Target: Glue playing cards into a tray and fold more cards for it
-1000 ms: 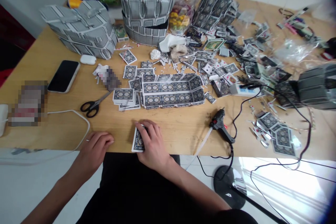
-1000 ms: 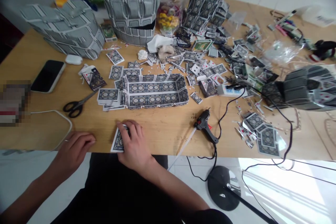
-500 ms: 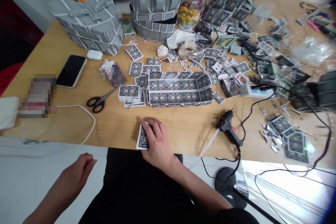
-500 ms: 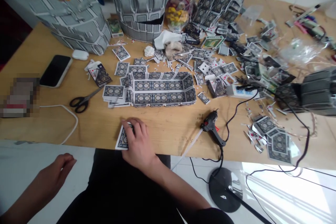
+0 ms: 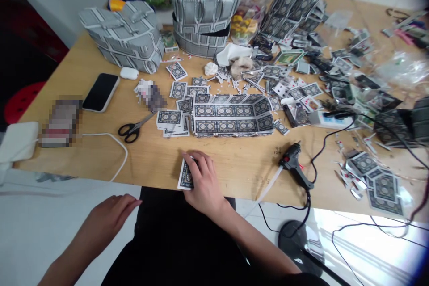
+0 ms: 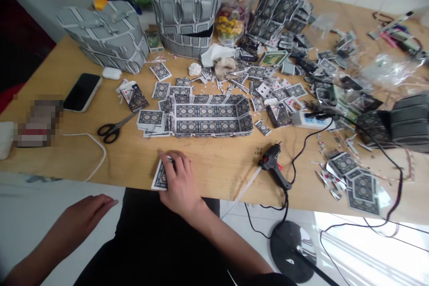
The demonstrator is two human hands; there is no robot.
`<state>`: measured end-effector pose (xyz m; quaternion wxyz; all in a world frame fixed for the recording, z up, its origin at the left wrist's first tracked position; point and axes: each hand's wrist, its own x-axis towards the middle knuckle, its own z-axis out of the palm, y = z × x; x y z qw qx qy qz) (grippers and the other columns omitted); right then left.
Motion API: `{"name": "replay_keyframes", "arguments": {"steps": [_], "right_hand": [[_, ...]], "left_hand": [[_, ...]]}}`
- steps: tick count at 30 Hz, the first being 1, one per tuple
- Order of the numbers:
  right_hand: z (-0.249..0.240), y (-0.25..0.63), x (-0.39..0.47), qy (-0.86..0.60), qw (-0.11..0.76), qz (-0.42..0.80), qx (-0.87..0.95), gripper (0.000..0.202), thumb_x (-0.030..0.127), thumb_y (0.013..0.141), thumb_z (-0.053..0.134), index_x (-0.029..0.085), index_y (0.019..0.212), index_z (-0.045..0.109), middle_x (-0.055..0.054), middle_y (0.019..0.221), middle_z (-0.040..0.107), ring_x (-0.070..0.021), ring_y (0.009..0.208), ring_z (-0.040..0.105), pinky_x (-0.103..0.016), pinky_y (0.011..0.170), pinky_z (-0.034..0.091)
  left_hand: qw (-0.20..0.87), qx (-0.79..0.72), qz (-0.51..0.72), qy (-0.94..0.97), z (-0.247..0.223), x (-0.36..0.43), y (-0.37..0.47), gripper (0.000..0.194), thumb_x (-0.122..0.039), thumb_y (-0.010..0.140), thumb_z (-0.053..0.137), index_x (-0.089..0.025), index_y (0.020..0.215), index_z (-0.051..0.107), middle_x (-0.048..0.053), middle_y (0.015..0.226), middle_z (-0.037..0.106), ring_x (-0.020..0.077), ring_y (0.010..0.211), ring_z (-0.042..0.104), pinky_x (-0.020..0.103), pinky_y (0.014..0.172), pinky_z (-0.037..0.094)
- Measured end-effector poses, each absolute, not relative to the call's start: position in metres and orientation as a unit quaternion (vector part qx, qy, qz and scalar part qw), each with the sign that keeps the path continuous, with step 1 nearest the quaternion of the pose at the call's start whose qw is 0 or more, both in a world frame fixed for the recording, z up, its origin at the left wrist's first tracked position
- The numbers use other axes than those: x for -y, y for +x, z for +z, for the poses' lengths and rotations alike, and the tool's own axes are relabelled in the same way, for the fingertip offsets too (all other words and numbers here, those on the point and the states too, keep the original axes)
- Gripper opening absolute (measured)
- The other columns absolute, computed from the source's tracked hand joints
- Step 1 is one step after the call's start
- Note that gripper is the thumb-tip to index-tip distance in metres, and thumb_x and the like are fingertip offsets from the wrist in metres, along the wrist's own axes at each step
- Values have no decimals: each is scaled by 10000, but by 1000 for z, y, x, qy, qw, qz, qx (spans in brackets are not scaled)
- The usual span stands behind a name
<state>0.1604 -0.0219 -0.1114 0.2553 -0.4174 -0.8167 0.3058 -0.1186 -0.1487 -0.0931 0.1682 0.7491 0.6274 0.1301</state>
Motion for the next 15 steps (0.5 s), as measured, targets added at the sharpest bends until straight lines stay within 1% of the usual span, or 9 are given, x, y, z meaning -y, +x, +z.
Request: {"name": "replay_keyframes", "arguments": {"steps": [1, 2, 4, 5, 6, 8, 9, 12, 15], "right_hand": [[-111, 160, 22, -417, 255, 305, 817, 922, 93, 732, 620, 178, 1619, 382, -175, 1425, 525, -359, 1394, 433, -572, 1196, 402], [-111, 160, 22, -416, 254, 304, 819, 912, 95, 735, 619, 170, 1614, 389, -175, 1425, 526, -356, 1394, 432, -566, 1197, 402], [-111, 160, 21, -414, 252, 303, 821, 897, 97, 742, 619, 158, 1609, 399, -175, 1427, 528, -351, 1396, 430, -554, 1199, 402], [-110, 160, 21, -414, 252, 302, 821, 892, 98, 746, 618, 157, 1609, 399, -175, 1428, 530, -350, 1396, 430, -551, 1199, 403], [-110, 160, 21, -414, 253, 302, 821, 889, 100, 751, 617, 159, 1611, 397, -175, 1428, 531, -350, 1394, 433, -550, 1197, 406], [-110, 160, 22, -415, 254, 301, 820, 889, 100, 760, 611, 169, 1618, 388, -174, 1429, 532, -355, 1390, 439, -558, 1191, 411], [-110, 160, 22, -416, 253, 301, 820, 891, 100, 763, 608, 174, 1622, 382, -175, 1431, 531, -358, 1389, 441, -564, 1188, 414], [-110, 160, 22, -415, 252, 299, 821, 898, 95, 761, 605, 177, 1625, 377, -174, 1436, 526, -361, 1392, 440, -568, 1187, 414], [-110, 160, 22, -415, 252, 298, 822, 879, 91, 768, 602, 166, 1616, 386, -175, 1434, 526, -353, 1398, 436, -560, 1194, 409]], "left_hand": [[143, -619, 146, 758, -88, 146, -109, 350, -356, 1064, 557, -237, 736, 590, -20, 633, 659, 177, 586, 665, 294, 594, 505], [125, -608, 172, 765, -83, 142, -99, 322, -277, 1050, 580, -227, 732, 584, -2, 674, 671, 182, 648, 679, 307, 675, 530], [95, -571, 214, 787, -80, 137, -81, 88, -161, 1006, 632, -208, 947, 679, 69, 995, 776, 219, 947, 739, 359, 918, 557], [82, -553, 210, 802, -81, 135, -74, 152, -146, 997, 638, -197, 1128, 695, 107, 1186, 768, 251, 1128, 718, 393, 1025, 533], [75, -539, 192, 817, -83, 132, -68, 307, -151, 998, 633, -177, 1302, 659, 137, 1347, 720, 276, 1275, 663, 415, 1104, 497], [60, -522, 135, 840, -89, 130, -63, 529, -191, 1015, 595, -120, 1531, 507, 162, 1540, 601, 301, 1441, 547, 428, 1205, 416], [48, -519, 111, 846, -93, 129, -62, 583, -195, 1021, 568, -101, 1584, 445, 159, 1582, 563, 301, 1470, 520, 428, 1238, 375], [16, -532, 68, 844, -101, 131, -68, 669, -172, 1022, 519, -114, 1660, 327, 132, 1632, 512, 303, 1492, 499, 446, 1297, 275], [1, -562, 55, 825, -107, 134, -74, 739, -184, 1022, 510, -112, 1699, 221, 149, 1654, 475, 322, 1505, 485, 457, 1300, 269]]}}
